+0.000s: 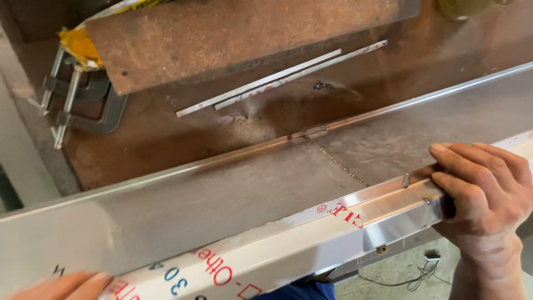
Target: Measuring, cutting, and shaping stainless steel sheets to assemble a metal ventilation duct using a hammer and angle grinder.
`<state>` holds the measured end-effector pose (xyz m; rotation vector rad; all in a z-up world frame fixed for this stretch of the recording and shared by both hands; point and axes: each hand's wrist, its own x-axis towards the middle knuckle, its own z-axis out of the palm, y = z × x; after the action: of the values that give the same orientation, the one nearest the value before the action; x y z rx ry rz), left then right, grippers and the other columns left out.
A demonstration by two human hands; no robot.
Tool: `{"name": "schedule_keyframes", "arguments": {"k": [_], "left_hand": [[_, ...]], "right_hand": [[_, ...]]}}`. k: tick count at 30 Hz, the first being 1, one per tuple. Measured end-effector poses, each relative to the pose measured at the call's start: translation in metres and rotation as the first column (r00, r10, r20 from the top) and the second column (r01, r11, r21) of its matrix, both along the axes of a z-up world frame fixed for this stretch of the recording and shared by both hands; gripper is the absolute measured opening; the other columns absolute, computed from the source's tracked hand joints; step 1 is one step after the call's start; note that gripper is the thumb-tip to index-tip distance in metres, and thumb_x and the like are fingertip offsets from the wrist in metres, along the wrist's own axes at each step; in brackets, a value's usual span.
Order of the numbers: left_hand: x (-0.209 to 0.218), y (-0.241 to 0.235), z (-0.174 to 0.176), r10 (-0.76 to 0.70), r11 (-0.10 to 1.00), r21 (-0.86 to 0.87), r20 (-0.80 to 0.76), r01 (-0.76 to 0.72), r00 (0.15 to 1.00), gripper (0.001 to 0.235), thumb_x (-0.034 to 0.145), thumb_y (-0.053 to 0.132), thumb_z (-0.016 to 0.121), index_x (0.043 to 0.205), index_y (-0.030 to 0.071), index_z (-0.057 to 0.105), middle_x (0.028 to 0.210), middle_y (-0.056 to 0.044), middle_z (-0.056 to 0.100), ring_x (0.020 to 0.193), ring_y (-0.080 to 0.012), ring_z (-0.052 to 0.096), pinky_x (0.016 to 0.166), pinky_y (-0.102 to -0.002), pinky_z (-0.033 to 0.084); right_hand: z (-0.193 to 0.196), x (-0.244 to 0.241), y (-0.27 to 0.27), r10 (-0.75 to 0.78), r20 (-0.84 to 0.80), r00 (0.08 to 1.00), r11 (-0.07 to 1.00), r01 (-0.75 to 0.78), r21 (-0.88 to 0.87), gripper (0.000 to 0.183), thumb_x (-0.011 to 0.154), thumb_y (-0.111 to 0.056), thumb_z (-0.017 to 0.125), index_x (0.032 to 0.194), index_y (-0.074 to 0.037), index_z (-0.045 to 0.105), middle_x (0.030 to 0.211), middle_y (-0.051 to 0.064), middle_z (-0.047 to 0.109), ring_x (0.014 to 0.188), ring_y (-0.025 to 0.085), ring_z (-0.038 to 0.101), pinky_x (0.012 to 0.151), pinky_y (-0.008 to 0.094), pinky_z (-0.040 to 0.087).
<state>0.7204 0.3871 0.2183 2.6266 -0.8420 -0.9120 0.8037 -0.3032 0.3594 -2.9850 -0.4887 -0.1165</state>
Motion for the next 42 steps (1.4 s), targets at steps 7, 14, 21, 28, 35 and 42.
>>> {"name": "schedule_keyframes", "arguments": {"k": [7,14,21,28,35,42], "left_hand": [[0.243,-0.352,0.076,0.017,0.986,0.167,-0.258,0.027,0.966,0.037,0.1,0.039,0.057,0.089,0.007,0.072,0.092,-0.018,0.073,0.092,-0.0418,0.068,0.08,-0.054,0.054],[0.242,-0.473,-0.114,-0.339,0.917,0.21,-0.038,0.339,0.94,0.019,0.098,0.016,0.059,0.099,0.009,0.077,0.1,-0.017,0.077,0.095,-0.0348,0.075,0.078,-0.047,0.06],[0.233,-0.538,-0.179,-0.109,0.979,0.154,-0.162,0.135,0.981,0.027,0.099,0.018,0.056,0.109,0.003,0.076,0.112,-0.023,0.072,0.105,-0.0403,0.07,0.088,-0.048,0.055],[0.237,-0.52,-0.15,-0.102,0.985,0.128,-0.118,0.117,0.988,0.032,0.091,0.022,0.062,0.109,-0.004,0.07,0.111,-0.029,0.069,0.101,-0.0446,0.069,0.085,-0.051,0.056],[0.232,-0.491,0.017,0.282,0.952,-0.06,-0.205,-0.3,0.937,0.035,0.096,0.032,0.062,0.106,0.0,0.073,0.101,-0.026,0.073,0.099,-0.0431,0.068,0.088,-0.05,0.054],[0.209,-0.417,0.214,0.317,0.904,-0.315,0.044,-0.288,0.947,0.031,0.098,0.032,0.075,0.097,0.002,0.075,0.079,-0.016,0.071,0.066,-0.0257,0.068,0.063,-0.038,0.053]], "right_hand": [[0.007,-0.036,-0.038,0.056,-0.028,0.998,0.998,-0.057,-0.019,0.015,0.091,-0.002,0.074,0.099,-0.005,0.061,0.122,0.014,0.076,0.109,0.032,0.075,0.099,0.043,0.055],[0.015,-0.013,-0.059,0.03,-0.046,0.998,1.0,-0.03,0.005,0.011,0.083,-0.004,0.075,0.089,-0.007,0.066,0.107,0.012,0.077,0.1,0.03,0.075,0.089,0.045,0.057],[0.002,-0.006,-0.092,0.009,-0.075,0.997,0.999,-0.006,0.033,0.005,0.086,-0.006,0.071,0.088,-0.009,0.067,0.109,0.01,0.077,0.103,0.028,0.074,0.089,0.043,0.056],[0.01,-0.02,-0.096,-0.006,-0.045,0.999,0.999,0.008,0.034,0.005,0.087,-0.008,0.07,0.084,-0.01,0.066,0.109,0.009,0.077,0.103,0.026,0.074,0.089,0.042,0.057],[0.045,-0.024,-0.072,0.026,0.043,0.999,1.0,-0.027,0.012,0.017,0.084,-0.009,0.078,0.08,-0.01,0.062,0.106,0.007,0.076,0.1,0.024,0.074,0.08,0.038,0.052],[0.092,-0.022,-0.053,0.091,0.054,0.994,0.996,-0.09,-0.009,0.038,0.067,-0.02,0.089,0.088,-0.006,0.061,0.11,0.008,0.074,0.1,0.025,0.071,0.081,0.039,0.05]]}}
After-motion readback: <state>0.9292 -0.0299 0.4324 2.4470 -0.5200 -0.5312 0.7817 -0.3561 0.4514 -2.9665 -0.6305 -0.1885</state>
